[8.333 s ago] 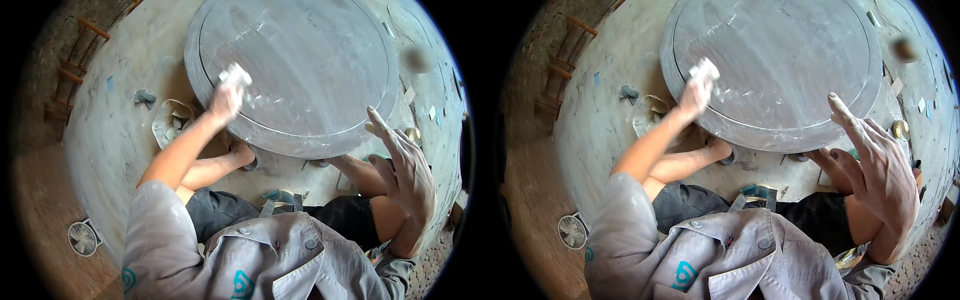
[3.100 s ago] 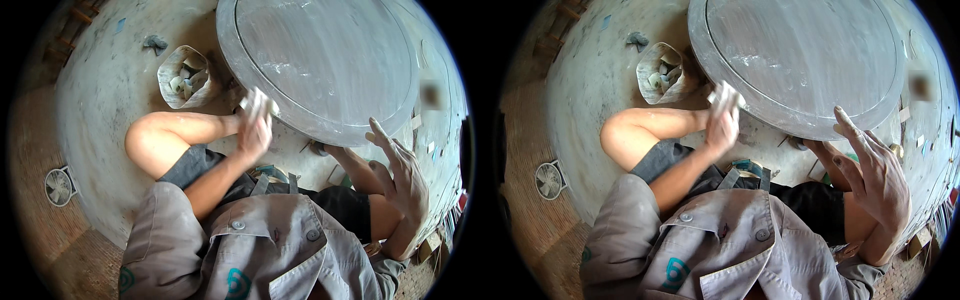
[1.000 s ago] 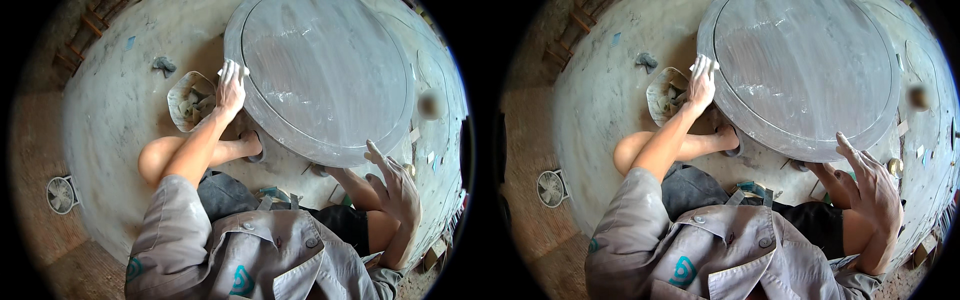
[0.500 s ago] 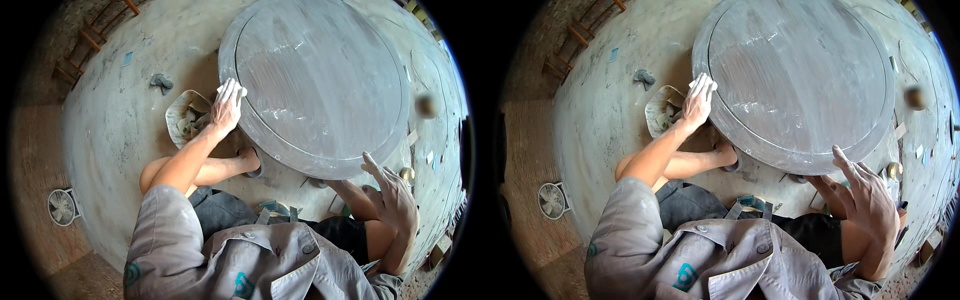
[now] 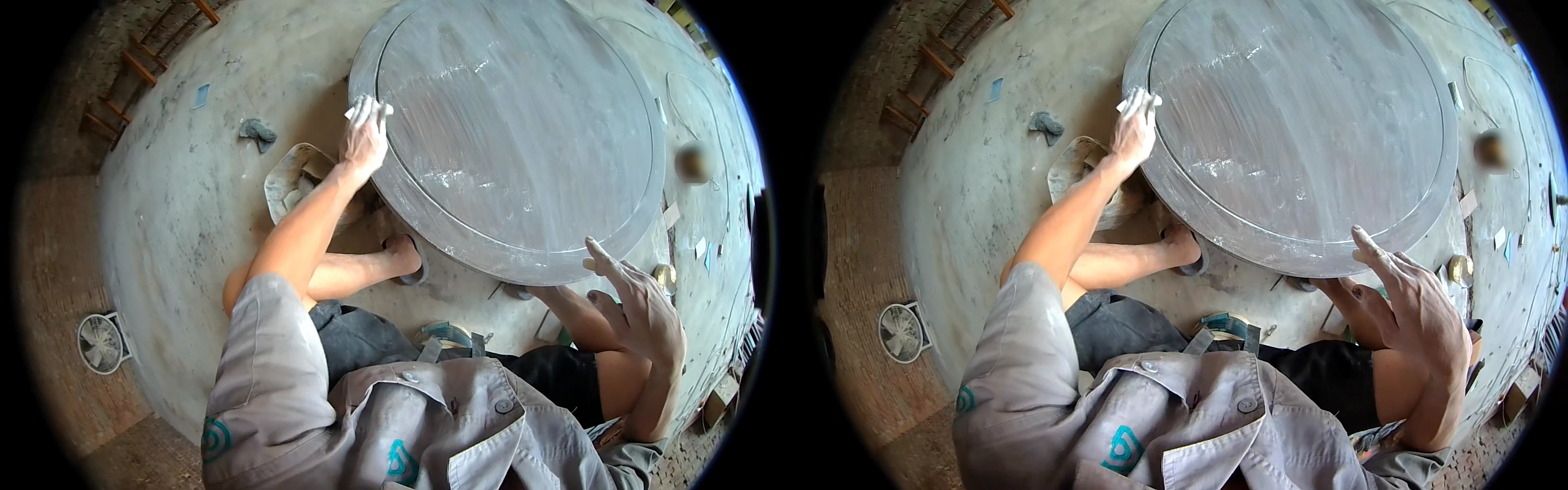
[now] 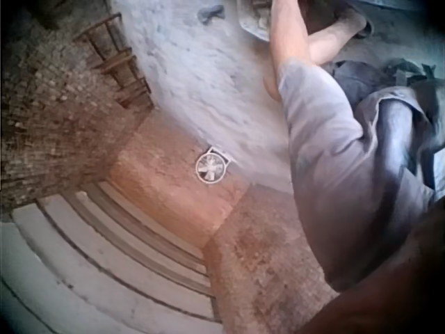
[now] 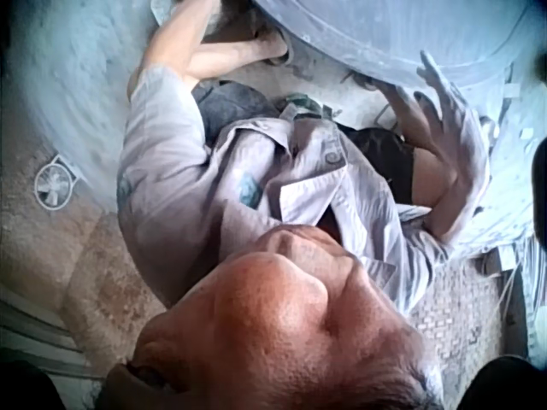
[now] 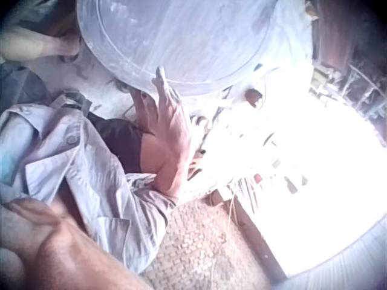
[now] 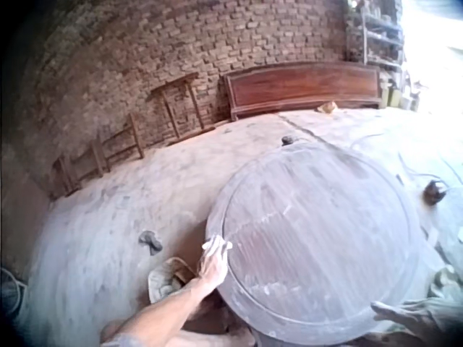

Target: The person sits on the floor and wipes the surface of a large round metal object using a white cloth. The person repeatedly rubs the surface in circular and linear motions, occasionally adjusting the cloth and repositioning their hands to reach different areas of the object.

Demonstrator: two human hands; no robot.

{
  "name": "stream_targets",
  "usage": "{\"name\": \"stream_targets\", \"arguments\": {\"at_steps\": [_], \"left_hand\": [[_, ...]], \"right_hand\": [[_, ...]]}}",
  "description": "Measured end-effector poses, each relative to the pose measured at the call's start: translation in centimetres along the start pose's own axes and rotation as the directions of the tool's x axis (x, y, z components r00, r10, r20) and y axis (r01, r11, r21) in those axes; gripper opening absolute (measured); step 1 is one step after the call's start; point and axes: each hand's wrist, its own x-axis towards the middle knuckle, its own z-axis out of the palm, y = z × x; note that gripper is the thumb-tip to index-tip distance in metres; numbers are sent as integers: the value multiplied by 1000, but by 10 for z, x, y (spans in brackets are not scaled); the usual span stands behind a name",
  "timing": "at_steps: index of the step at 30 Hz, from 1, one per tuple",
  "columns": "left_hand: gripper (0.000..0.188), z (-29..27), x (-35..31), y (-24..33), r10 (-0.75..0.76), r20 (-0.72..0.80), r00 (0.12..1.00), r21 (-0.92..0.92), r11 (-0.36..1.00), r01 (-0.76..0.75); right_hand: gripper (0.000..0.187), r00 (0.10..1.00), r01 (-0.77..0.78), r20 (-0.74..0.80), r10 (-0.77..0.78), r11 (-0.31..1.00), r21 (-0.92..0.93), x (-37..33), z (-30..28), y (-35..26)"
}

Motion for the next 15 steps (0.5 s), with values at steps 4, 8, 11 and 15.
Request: {"name": "stream_targets", "arguments": {"at_steps": [4, 8, 11, 15], "left_hand": [[44, 10, -63, 28, 72, -23, 997, -93, 993, -74], [42, 5, -13, -10, 39, -34, 999, -9, 999, -39], [43, 10, -11, 6, 25, -41, 999, -21, 999, -26], [46, -3, -102, 52, 135, 37, 990, -122, 984, -129]], "right_hand": [[73, 997, 2, -74, -1, 1000, 12, -7, -1, 13], [74, 996, 73, -59, -72, 997, 8, -2, 1, 2], [74, 996, 60, -59, -59, 998, 15, -3, 0, 6], [73, 993, 30, -119, -26, 999, 32, -8, 0, 12]]}}
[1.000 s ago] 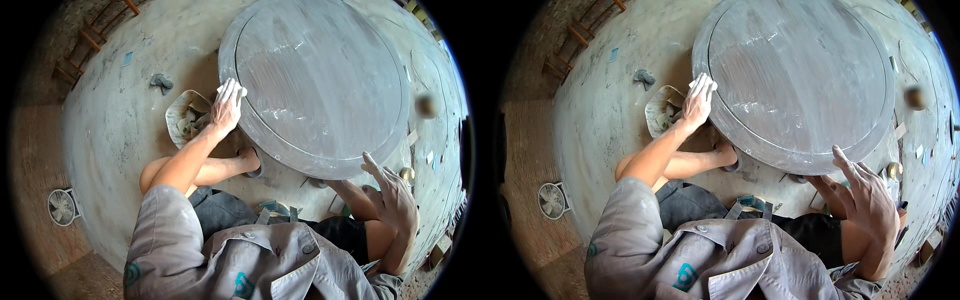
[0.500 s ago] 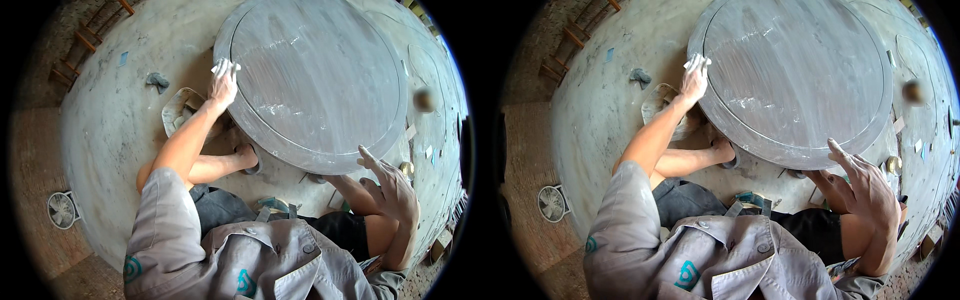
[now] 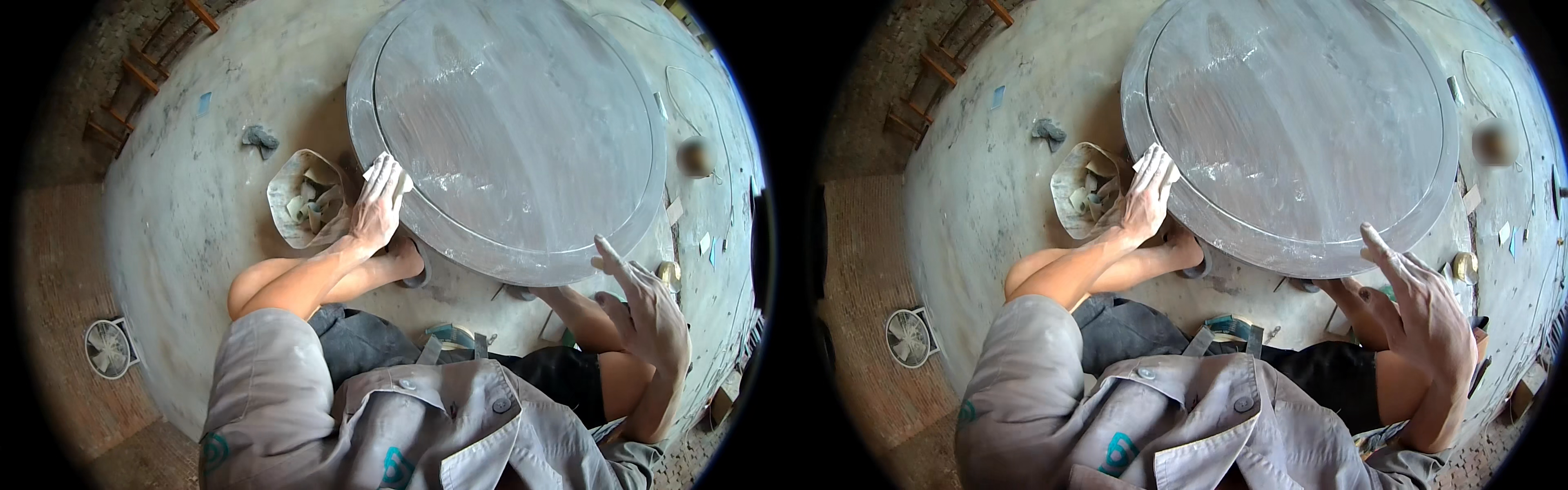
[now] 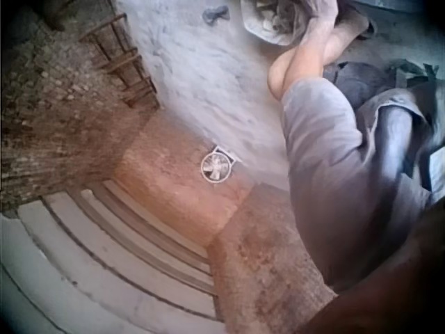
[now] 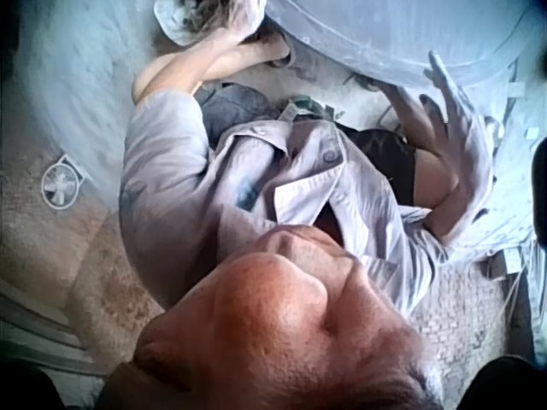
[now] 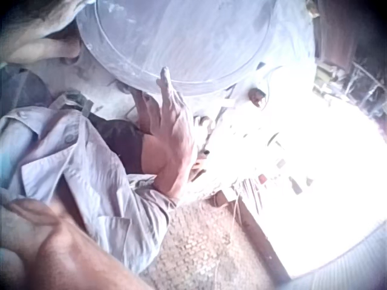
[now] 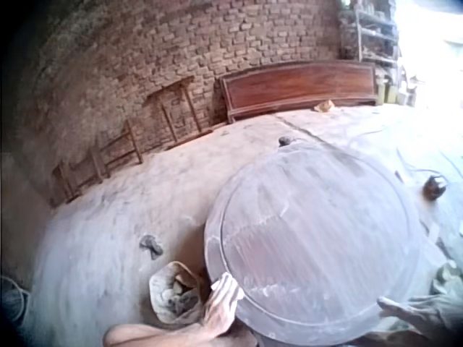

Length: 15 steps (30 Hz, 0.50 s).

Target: The person sits on the floor and wipes the surface of a large round metal object using a white cloth. The person repeatedly rubs the surface in circular and linear motions, occasionally adjusting the cloth and repositioning their hands to reach different areas of the object.

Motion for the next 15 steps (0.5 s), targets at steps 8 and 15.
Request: {"name": "stream_targets", "arguments": {"at_steps": [8, 15], "left_hand": [[39, -2, 51, -44, 45, -78, 996, -37, 998, -48], [37, -18, 53, -59, 111, -79, 991, 34, 993, -109]], "right_hand": [[74, 994, 22, 106, -23, 1000, 6, 5, -2, -5], [72, 994, 45, 94, -47, 999, 22, 11, 1, -13]]}}
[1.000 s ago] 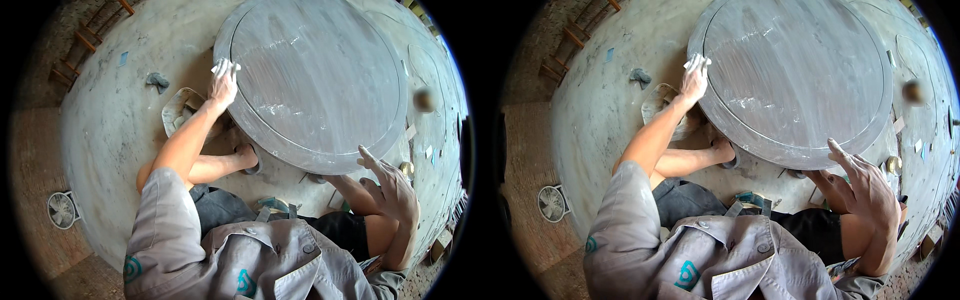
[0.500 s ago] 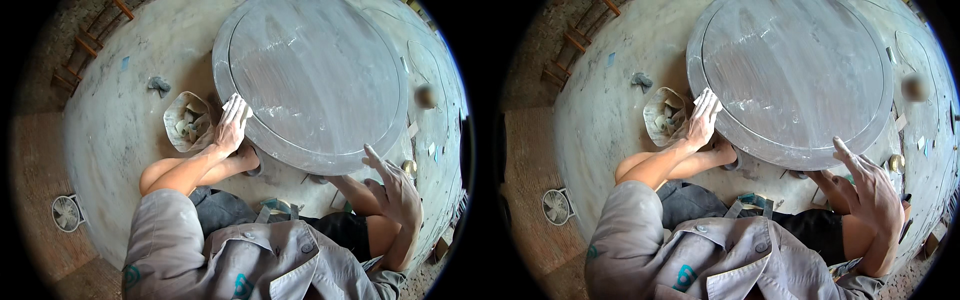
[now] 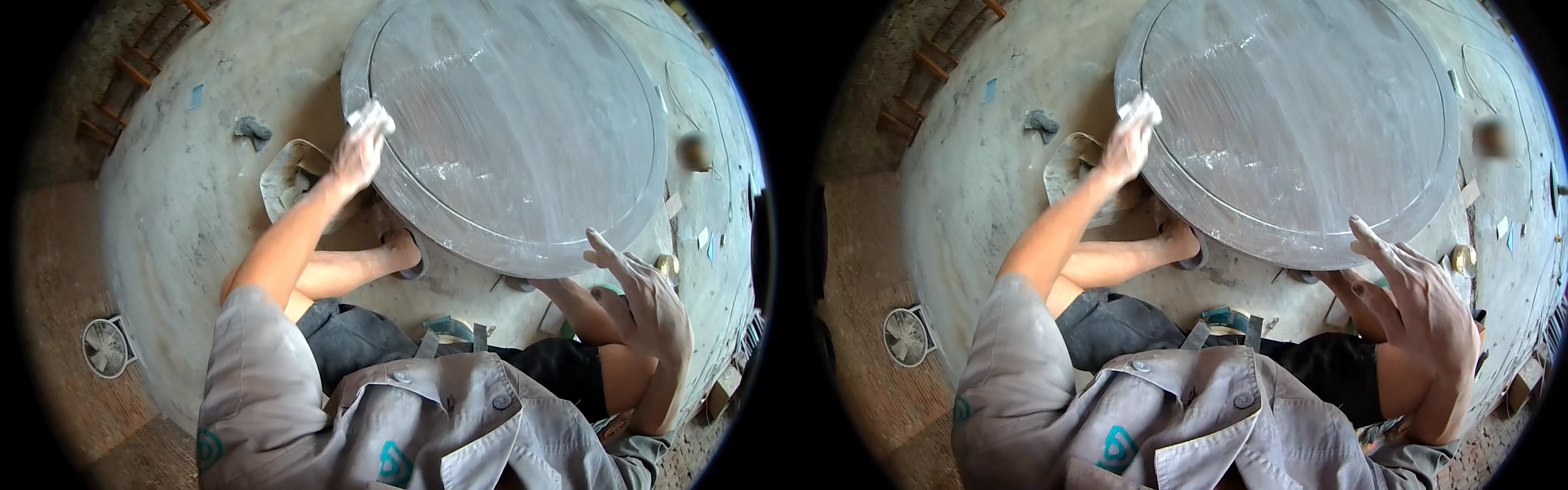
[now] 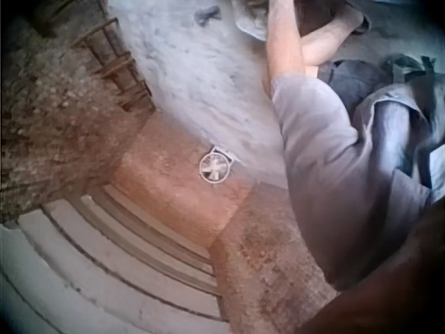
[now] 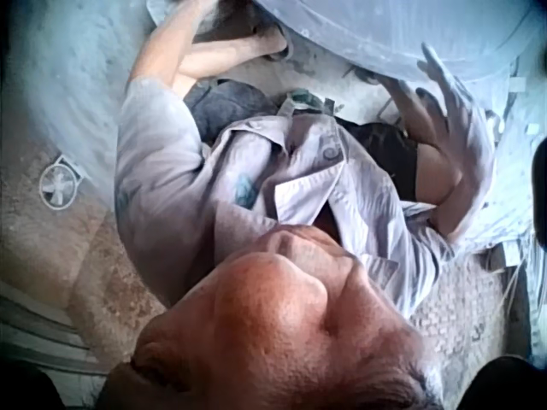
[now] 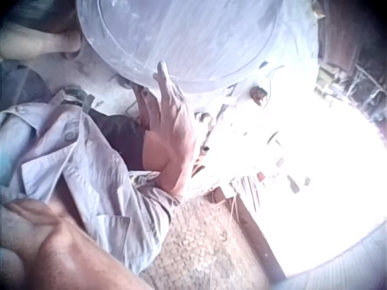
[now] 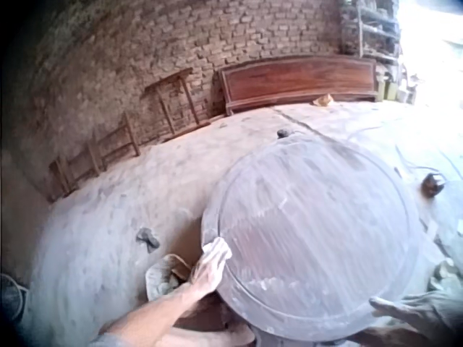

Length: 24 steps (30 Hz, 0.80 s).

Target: The person sits on the floor and wipes the surface of a large round metal object using a white cloth. The person repeatedly rubs the surface in circular and linear motions, occasionally adjusting the cloth and repositioning their hands to reach different areas of the object.

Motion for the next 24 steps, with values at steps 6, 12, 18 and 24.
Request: {"name": "stream_targets", "arguments": {"at_steps": [6, 12, 18, 24], "left_hand": [[31, 15, 12, 22, -42, 115, 992, -268, 961, 71], [34, 30, 58, -115, -760, 376, 531, -728, 113, 677], [36, 36, 45, -109, -604, 639, 476, -759, -397, 516], [43, 23, -9, -95, -706, 576, 412, -793, -362, 489]], "right_hand": [[54, 1000, -7, -17, 7, 999, -42, 3, 22, 24], [65, 874, -483, 354, 332, 669, 566, 0, 161, 121], [73, 682, -432, 448, 578, -176, 885, 18, 202, 113], [42, 405, -246, 350, 845, -268, 932, 44, 212, 125]]}}
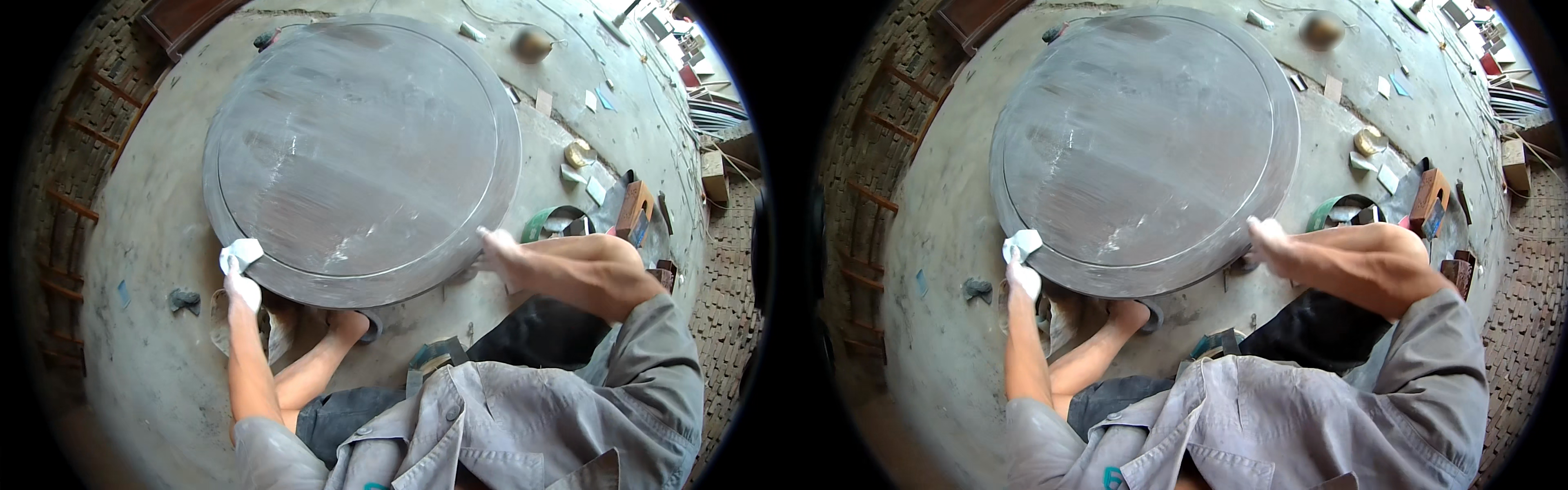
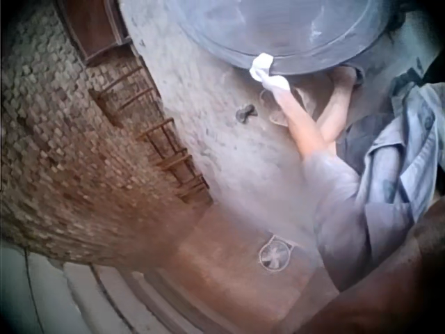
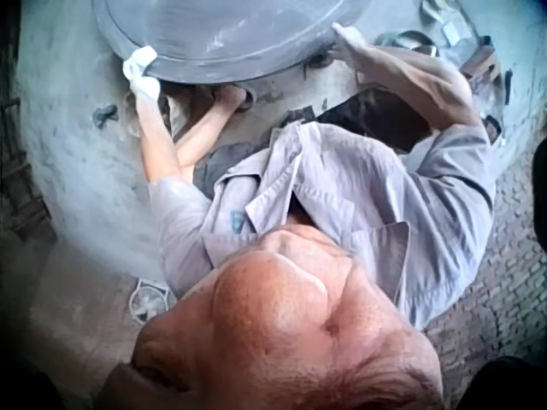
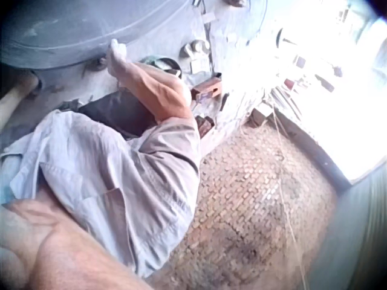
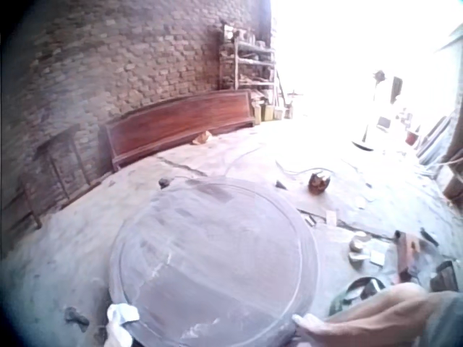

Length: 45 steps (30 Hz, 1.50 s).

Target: The person sits on the floor and wipes the surface of a large round metal object using a white cloth. The person repeatedly rubs the surface in circular and linear motions, occasionally adjusting the cloth and repositioning their hands to reach different areas of the object.

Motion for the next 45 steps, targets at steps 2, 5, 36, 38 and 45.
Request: {"name": "stream_targets", "arguments": {"at_steps": [2, 5, 36, 38, 45], "left_hand": [[47, 14, -33, -38, 41, -66, 997, -21, 999, -42], [59, 69, -128, -70, -77, -83, 994, -19, 997, 76], [48, 156, -285, 38, -171, 457, 873, 501, 860, -93], [45, 158, -285, 34, -188, 455, 870, 503, 861, -77], [28, 166, -294, 30, -287, 782, 552, 617, 478, -625]], "right_hand": [[43, 922, 388, 224, -317, 775, -498, 48, -55, -3], [46, 942, 311, -19, -334, 895, -320, 88, -90, -65], [69, 302, 113, 413, -860, -398, -911, 149, -27, -195], [68, 341, 291, 656, -673, -588, -755, 77, 109, -141], [73, -50, 782, 901, -432, -578, -233, 7, 225, -10]]}}
